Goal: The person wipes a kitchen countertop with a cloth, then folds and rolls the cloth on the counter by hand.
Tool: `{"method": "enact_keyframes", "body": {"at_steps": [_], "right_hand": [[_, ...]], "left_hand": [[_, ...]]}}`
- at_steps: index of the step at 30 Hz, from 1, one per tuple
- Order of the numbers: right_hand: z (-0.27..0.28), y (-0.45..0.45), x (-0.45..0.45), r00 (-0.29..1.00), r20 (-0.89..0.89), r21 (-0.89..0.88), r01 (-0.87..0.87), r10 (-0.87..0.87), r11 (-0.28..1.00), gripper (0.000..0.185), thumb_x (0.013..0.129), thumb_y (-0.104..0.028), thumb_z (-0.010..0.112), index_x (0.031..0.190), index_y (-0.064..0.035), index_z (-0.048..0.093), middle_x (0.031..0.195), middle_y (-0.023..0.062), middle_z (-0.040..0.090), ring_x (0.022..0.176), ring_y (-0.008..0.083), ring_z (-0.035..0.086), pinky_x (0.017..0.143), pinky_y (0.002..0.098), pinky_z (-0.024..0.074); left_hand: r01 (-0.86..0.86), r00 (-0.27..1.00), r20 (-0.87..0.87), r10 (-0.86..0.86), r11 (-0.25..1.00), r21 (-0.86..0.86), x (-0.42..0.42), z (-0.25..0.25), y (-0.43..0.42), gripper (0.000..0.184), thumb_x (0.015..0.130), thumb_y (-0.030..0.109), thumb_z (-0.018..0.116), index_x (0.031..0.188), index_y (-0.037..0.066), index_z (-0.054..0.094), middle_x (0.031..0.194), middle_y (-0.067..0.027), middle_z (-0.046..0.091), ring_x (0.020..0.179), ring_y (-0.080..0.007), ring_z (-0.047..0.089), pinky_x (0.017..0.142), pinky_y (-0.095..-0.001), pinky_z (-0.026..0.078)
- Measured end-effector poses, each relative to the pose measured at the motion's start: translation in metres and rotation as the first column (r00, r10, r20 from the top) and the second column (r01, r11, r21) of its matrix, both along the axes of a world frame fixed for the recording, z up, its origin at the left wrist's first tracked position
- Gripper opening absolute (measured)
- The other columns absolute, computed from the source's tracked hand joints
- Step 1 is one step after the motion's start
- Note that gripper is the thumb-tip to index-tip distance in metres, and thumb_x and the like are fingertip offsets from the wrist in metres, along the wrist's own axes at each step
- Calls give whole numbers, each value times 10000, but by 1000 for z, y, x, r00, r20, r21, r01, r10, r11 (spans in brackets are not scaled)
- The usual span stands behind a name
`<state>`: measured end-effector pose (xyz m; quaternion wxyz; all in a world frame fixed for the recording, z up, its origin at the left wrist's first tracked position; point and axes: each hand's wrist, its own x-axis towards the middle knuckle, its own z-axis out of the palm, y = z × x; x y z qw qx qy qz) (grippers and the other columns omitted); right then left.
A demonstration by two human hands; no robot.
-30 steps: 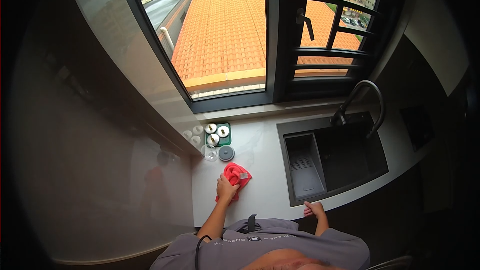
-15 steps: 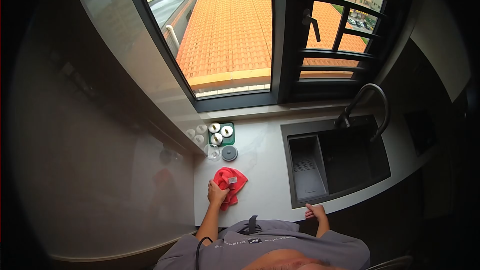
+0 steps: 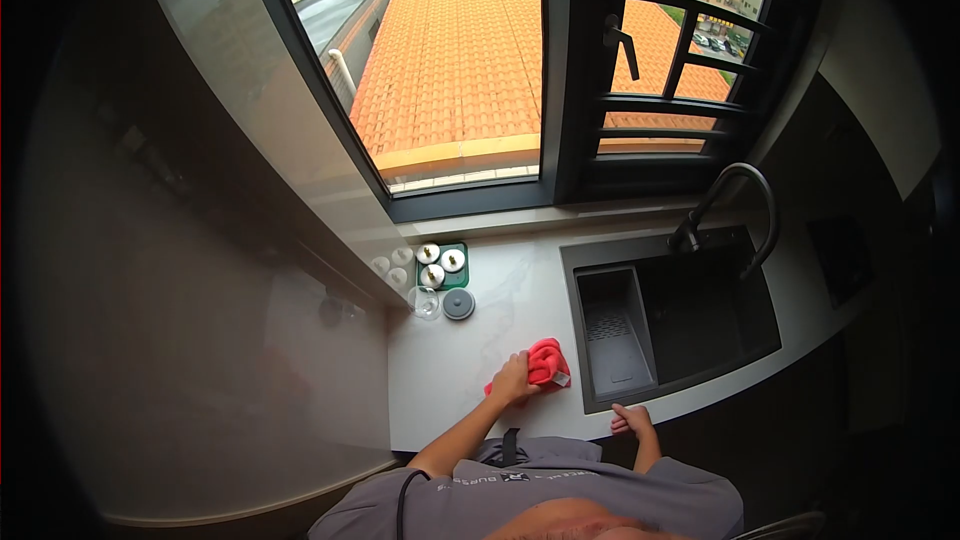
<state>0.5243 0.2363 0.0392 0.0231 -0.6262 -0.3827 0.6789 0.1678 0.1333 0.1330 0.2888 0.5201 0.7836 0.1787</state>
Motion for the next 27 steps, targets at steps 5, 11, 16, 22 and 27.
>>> {"method": "enact_keyframes", "body": {"at_steps": [5, 11, 16, 22, 27], "right_hand": [[-5, 2, 2, 1000, -18, -2, -6, 6, 1000, 465, 850, -373, 758, 779, 77, 665, 725, 181, 694, 591, 274, 702, 545, 359, 612], [-4, -1, 1, 1000, -14, -3, -2, 2, 1000, 456, 848, -324, 768, 800, 115, 654, 730, 202, 687, 599, 296, 702, 532, 378, 614], [-7, 1, 3, 999, -32, -1, 12, -12, 1000, 460, 841, -330, 775, 774, 109, 656, 714, 202, 684, 595, 294, 702, 534, 378, 616], [-3, 1, 2, 1000, 16, -13, -13, 13, 1000, 462, 841, -335, 774, 780, 108, 658, 723, 202, 688, 603, 297, 705, 541, 374, 617], [6, 2, -1, 999, 24, -29, -34, 35, 999, 467, 853, -364, 757, 781, 88, 664, 728, 191, 696, 605, 285, 707, 555, 361, 612]], "left_hand": [[7, 1000, 12, -7, 1000, -22, 10, -5, -11, 825, 653, 330, 814, 1327, 93, 402, 1160, -186, 550, 1082, -384, 585, 852, -500, 526], [-720, 633, -331, 700, 689, 80, -115, -15, -100, 857, 637, 319, 872, 1290, 48, 387, 1195, -186, 522, 1095, -374, 576, 882, -467, 525], [-738, 580, -455, 675, 672, 55, -147, -15, -162, 833, 644, 319, 873, 1271, 54, 393, 1189, -190, 534, 1069, -376, 589, 874, -452, 532], [-347, 931, -141, 336, 936, -65, -70, 13, -110, 851, 652, 393, 835, 1344, 104, 432, 1168, -162, 578, 1054, -368, 611, 854, -472, 526], [289, 957, 21, -288, 957, -27, -5, -7, -29, 750, 679, 390, 799, 1282, 84, 476, 1089, -176, 589, 1026, -371, 620, 808, -476, 531]]}}
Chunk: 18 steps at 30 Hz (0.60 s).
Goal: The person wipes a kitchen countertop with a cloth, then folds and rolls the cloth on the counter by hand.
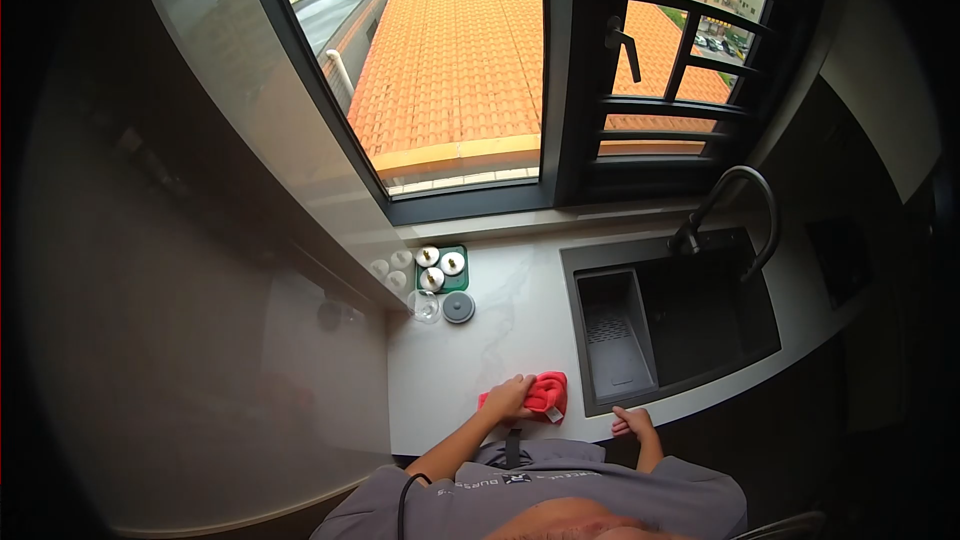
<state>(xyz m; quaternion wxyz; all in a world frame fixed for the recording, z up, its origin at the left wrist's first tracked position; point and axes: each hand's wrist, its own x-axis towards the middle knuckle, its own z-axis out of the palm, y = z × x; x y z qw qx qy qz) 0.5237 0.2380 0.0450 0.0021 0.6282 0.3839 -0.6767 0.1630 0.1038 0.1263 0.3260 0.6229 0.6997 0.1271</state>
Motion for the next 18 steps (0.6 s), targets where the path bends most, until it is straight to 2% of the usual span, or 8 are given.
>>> {"method": "enact_keyframes", "body": {"at_steps": [3, 4, 7, 9, 10, 12, 15, 18], "right_hand": [[-1, 0, -2, 1000, 10, -9, -19, 20, 1000, 463, 865, -382, 741, 779, 67, 669, 726, 177, 701, 605, 274, 708, 562, 354, 608], [-2, 0, 0, 1000, 15, -14, -17, 17, 1000, 459, 866, -380, 740, 780, 65, 669, 725, 177, 701, 606, 274, 709, 562, 355, 609], [-8, 2, 2, 1000, 15, -22, -7, 7, 1000, 461, 862, -380, 745, 781, 67, 669, 725, 178, 700, 606, 274, 709, 564, 355, 611], [-7, 2, 2, 1000, 13, -17, -3, 3, 1000, 464, 859, -382, 747, 781, 68, 668, 723, 178, 699, 604, 275, 708, 562, 356, 611], [-8, 0, 3, 1000, 14, -12, -2, 2, 1000, 466, 857, -384, 750, 782, 69, 668, 720, 179, 697, 602, 275, 707, 560, 357, 611], [-7, 0, 2, 1000, -4, -7, 8, -8, 1000, 479, 844, -379, 765, 780, 85, 664, 719, 190, 694, 598, 282, 706, 556, 358, 613], [-6, 0, 1, 1000, -14, -5, 21, -21, 1000, 489, 832, -371, 778, 775, 100, 660, 717, 202, 691, 593, 288, 704, 551, 359, 614], [-7, -1, 3, 1000, -12, -2, 29, -29, 1000, 482, 836, -364, 775, 770, 100, 660, 717, 202, 691, 591, 288, 704, 549, 359, 613]], "left_hand": [[238, 971, -22, -237, 968, 84, 18, -8, 26, 725, 680, 352, 791, 1278, 85, 479, 1097, -165, 572, 1054, -365, 588, 831, -468, 526], [235, 972, -19, -234, 968, 84, 16, -9, 24, 725, 680, 352, 791, 1278, 85, 479, 1097, -165, 572, 1054, -365, 588, 831, -468, 526], [-30, 999, -32, 33, 994, 109, -9, -5, 5, 730, 668, 337, 796, 1274, 80, 483, 1124, -162, 549, 1104, -356, 554, 849, -479, 524], [-267, 958, -79, 275, 958, 103, -44, -6, -25, 740, 664, 317, 803, 1279, 76, 469, 1155, -152, 531, 1117, -355, 539, 866, -481, 526], [-399, 897, -145, 418, 906, 145, -59, -10, -45, 770, 652, 294, 820, 1290, 80, 447, 1173, -143, 513, 1114, -355, 529, 862, -478, 529], [-658, 678, -235, 696, 718, 228, -82, -9, -77, 819, 623, 272, 848, 1285, 45, 422, 1173, -165, 495, 1129, -361, 509, 898, -461, 514], [-842, 334, -405, 851, 462, 278, -112, -20, -109, 831, 632, 324, 880, 1247, 16, 413, 1195, -198, 495, 1132, -367, 522, 930, -434, 510], [-873, 323, -438, 839, 443, 205, -122, -8, -114, 816, 639, 338, 880, 1231, 19, 418, 1186, -191, 508, 1102, -359, 551, 930, -435, 513]]}}
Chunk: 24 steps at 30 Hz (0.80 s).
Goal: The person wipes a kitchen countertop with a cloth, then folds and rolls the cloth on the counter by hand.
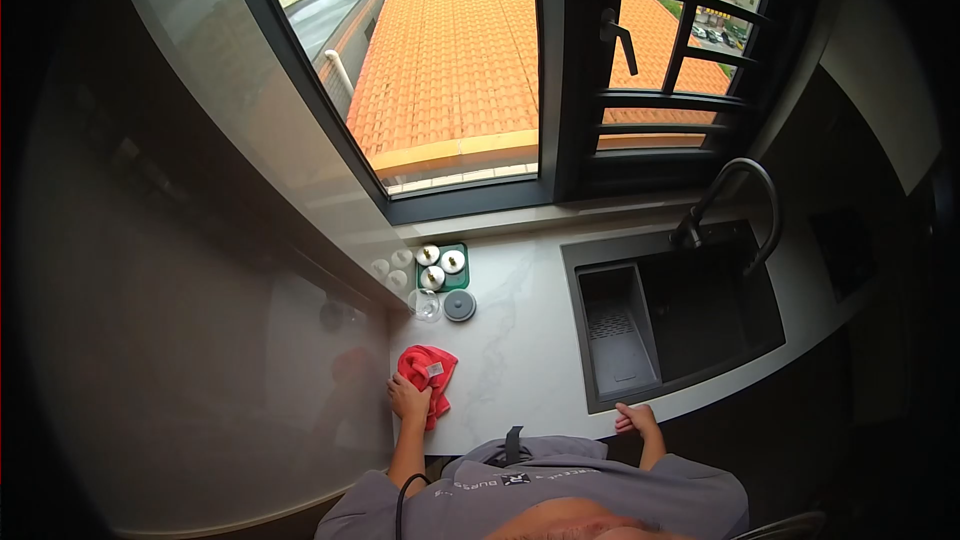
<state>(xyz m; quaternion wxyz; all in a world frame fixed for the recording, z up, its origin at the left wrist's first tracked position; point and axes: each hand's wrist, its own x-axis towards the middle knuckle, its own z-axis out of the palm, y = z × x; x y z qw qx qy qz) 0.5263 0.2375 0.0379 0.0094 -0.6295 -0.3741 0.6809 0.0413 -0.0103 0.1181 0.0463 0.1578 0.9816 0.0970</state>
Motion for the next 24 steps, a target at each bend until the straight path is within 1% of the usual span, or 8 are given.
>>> {"method": "enact_keyframes", "body": {"at_steps": [2, 5, 9, 14, 15, 18, 21, 24], "right_hand": [[-1, -1, 1, 1000, -5, 7, 4, -4, 1000, 478, 838, -359, 774, 769, 101, 661, 716, 202, 690, 589, 287, 703, 547, 358, 613], [0, -2, 0, 1000, 6, 0, 6, -6, 1000, 471, 839, -354, 774, 763, 98, 661, 714, 198, 690, 589, 286, 703, 545, 358, 613], [-1, -2, 0, 1000, -1, 12, -4, 4, 1000, 462, 842, -361, 770, 771, 83, 666, 717, 187, 692, 596, 277, 705, 546, 356, 613], [-1, 0, -2, 1000, 1, 11, -24, 24, 1000, 461, 849, -378, 761, 768, 68, 672, 718, 175, 696, 594, 268, 704, 545, 353, 610], [0, -1, -2, 1000, 5, 14, -22, 22, 1000, 465, 850, -381, 760, 768, 68, 672, 718, 175, 696, 593, 268, 704, 546, 354, 609], [-1, -1, -1, 1000, 18, 11, -17, 17, 1000, 471, 849, -386, 758, 769, 69, 672, 718, 177, 695, 591, 270, 702, 547, 356, 609], [-1, 0, 0, 1000, 24, 1, -15, 15, 1000, 475, 849, -388, 758, 769, 72, 673, 717, 179, 694, 590, 271, 701, 546, 357, 609], [-1, 0, 0, 1000, 17, -4, -10, 10, 1000, 482, 843, -379, 764, 780, 90, 669, 719, 191, 693, 586, 276, 701, 541, 354, 609]], "left_hand": [[49, 999, 7, -48, 996, -69, 11, 14, 15, 800, 644, 349, 880, 1215, 19, 428, 1164, -174, 518, 1071, -341, 571, 927, -424, 515], [351, 929, -67, -363, 925, -148, 33, 8, 48, 791, 634, 331, 871, 1220, 33, 432, 1109, -155, 521, 1018, -324, 577, 833, -428, 528], [620, 776, 103, -623, 782, 62, 76, 3, 101, 699, 646, 320, 842, 1145, 40, 439, 1045, -173, 547, 961, -358, 586, 802, -465, 516], [813, 332, 300, -894, 433, 390, 111, -24, 130, 725, 627, 284, 849, 1152, 27, 421, 1071, -216, 572, 992, -407, 593, 804, -497, 520], [812, 333, 301, -894, 434, 390, 112, -21, 126, 725, 627, 284, 849, 1152, 27, 421, 1071, -216, 572, 992, -407, 593, 804, -497, 520], [676, 594, 332, -733, 678, 289, 100, 12, 103, 718, 634, 257, 844, 1179, 65, 417, 1097, -204, 566, 1022, -409, 587, 829, -518, 525], [367, 858, 315, -405, 913, 175, 51, 8, 62, 738, 625, 210, 854, 1190, 64, 403, 1136, -193, 562, 1060, -402, 582, 843, -487, 534], [77, 990, 117, -81, 996, 37, 11, 12, 21, 798, 620, 218, 878, 1228, 46, 390, 1174, -202, 556, 1081, -386, 586, 866, -477, 542]]}}
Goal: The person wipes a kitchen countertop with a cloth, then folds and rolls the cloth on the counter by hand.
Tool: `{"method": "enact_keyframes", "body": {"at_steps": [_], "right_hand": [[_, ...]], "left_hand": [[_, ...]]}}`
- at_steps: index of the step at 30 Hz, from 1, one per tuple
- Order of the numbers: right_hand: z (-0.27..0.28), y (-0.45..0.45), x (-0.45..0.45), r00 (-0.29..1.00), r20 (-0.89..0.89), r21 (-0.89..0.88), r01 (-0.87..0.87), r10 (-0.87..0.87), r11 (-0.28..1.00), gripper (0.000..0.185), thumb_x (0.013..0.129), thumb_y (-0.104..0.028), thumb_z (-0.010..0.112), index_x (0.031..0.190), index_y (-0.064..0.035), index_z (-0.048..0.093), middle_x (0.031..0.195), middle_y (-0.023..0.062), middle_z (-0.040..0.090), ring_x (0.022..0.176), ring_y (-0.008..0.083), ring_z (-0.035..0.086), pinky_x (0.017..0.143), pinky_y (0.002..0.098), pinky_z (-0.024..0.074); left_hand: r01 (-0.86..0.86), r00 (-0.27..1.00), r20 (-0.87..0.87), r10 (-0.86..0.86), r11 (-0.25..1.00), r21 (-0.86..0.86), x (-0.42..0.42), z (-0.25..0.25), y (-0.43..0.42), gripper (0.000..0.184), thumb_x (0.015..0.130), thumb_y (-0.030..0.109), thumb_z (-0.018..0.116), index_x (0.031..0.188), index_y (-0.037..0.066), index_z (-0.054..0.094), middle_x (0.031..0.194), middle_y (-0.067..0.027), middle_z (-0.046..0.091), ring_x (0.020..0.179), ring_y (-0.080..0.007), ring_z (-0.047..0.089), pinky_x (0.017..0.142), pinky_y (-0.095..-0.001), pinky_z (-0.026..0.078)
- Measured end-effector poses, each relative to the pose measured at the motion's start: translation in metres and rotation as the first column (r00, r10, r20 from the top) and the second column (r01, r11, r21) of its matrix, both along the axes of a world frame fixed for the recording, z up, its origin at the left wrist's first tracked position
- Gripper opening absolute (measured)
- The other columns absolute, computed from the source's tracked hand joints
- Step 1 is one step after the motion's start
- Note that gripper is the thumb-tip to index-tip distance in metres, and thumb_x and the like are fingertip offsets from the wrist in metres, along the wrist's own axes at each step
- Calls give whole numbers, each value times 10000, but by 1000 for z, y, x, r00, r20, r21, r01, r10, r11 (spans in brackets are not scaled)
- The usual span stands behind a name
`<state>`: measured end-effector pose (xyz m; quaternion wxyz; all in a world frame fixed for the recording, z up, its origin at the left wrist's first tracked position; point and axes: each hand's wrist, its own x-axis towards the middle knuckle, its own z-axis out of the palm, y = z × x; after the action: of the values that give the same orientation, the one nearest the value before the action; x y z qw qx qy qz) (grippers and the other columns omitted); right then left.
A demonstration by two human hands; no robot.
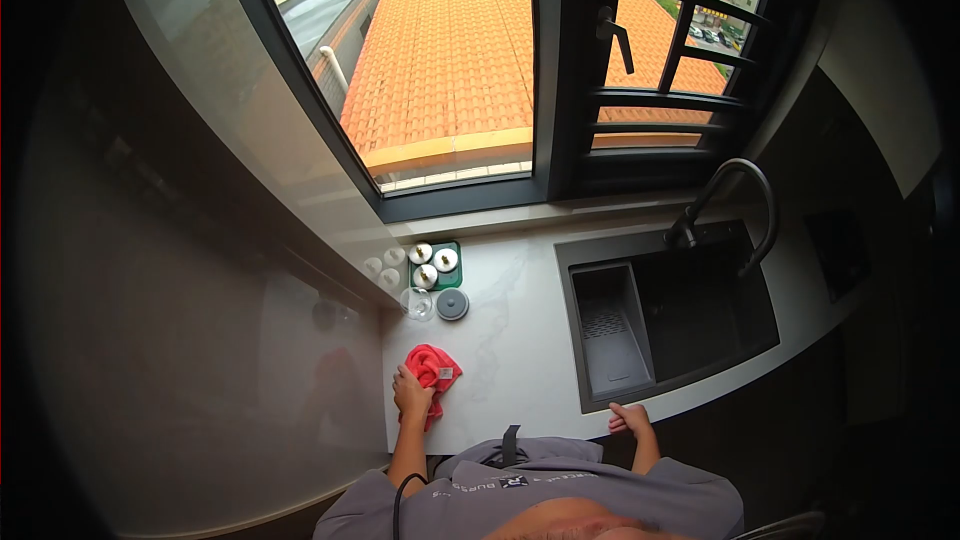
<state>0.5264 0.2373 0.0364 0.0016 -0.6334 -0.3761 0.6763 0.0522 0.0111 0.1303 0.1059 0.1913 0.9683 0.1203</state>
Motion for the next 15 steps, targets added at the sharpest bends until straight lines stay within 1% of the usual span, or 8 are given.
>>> {"method": "enact_keyframes", "body": {"at_steps": [1, 3, 5, 9, 11, 12, 13, 15], "right_hand": [[-2, 0, 1, 1000, -4, -3, 5, -5, 1000, 487, 838, -369, 771, 792, 104, 665, 721, 202, 693, 584, 281, 701, 536, 351, 608], [-2, -1, 1, 1000, -16, 9, 0, 0, 1000, 497, 839, -375, 768, 792, 109, 665, 719, 203, 691, 581, 282, 699, 533, 350, 607], [-2, 0, -1, 1000, -30, 25, -8, 8, 1000, 506, 840, -380, 766, 792, 113, 664, 717, 205, 689, 578, 283, 698, 530, 349, 606], [2, 0, -2, 1000, -25, 32, 7, -6, 999, 498, 844, -363, 765, 791, 121, 662, 710, 202, 684, 575, 285, 696, 526, 354, 607], [3, -3, -1, 1000, -13, 23, 16, -15, 1000, 486, 844, -350, 766, 790, 121, 661, 708, 200, 683, 575, 285, 695, 524, 356, 608], [3, -3, -2, 1000, -14, 25, 11, -11, 1000, 472, 842, -357, 768, 775, 99, 663, 712, 190, 686, 579, 279, 697, 525, 356, 609], [2, -2, -1, 1000, -15, 27, 5, -4, 1000, 460, 840, -363, 770, 760, 77, 665, 716, 181, 689, 584, 273, 699, 526, 355, 610], [1, -2, -1, 999, -34, 39, 21, -19, 999, 462, 839, -343, 773, 771, 100, 661, 712, 192, 686, 577, 279, 696, 519, 358, 609]], "left_hand": [[-55, 997, -54, 53, 997, -47, -12, -2, -11, 817, 614, 235, 883, 1226, 31, 383, 1167, -219, 554, 1069, -394, 589, 862, -477, 545], [-135, 991, -22, 135, 991, -24, -24, -4, -20, 800, 628, 228, 861, 1226, 18, 374, 1159, -233, 551, 1048, -403, 593, 861, -478, 541], [-70, 995, -73, 69, 998, -9, -14, -10, -6, 771, 647, 214, 832, 1229, 12, 369, 1150, -240, 549, 1031, -407, 596, 857, -480, 538], [197, 975, 79, -207, 973, 124, 44, -8, 50, 726, 673, 236, 810, 1208, 12, 373, 1158, -222, 531, 1080, -406, 561, 878, -470, 515], [325, 908, 193, -371, 916, 235, 71, -7, 76, 699, 677, 271, 797, 1182, 18, 386, 1149, -215, 534, 1078, -408, 555, 860, -487, 502], [383, 826, 312, -469, 874, 299, 79, -1, 87, 687, 673, 289, 793, 1160, 16, 393, 1130, -221, 553, 1065, -411, 567, 852, -484, 497], [479, 733, 355, -579, 812, 334, 90, 7, 99, 670, 673, 297, 787, 1138, 13, 397, 1110, -239, 569, 1047, -418, 579, 847, -477, 491], [592, 504, 498, -705, 702, 395, 109, 14, 112, 639, 687, 312, 788, 1124, 20, 424, 1112, -258, 570, 1050, -429, 573, 848, -465, 485]]}}
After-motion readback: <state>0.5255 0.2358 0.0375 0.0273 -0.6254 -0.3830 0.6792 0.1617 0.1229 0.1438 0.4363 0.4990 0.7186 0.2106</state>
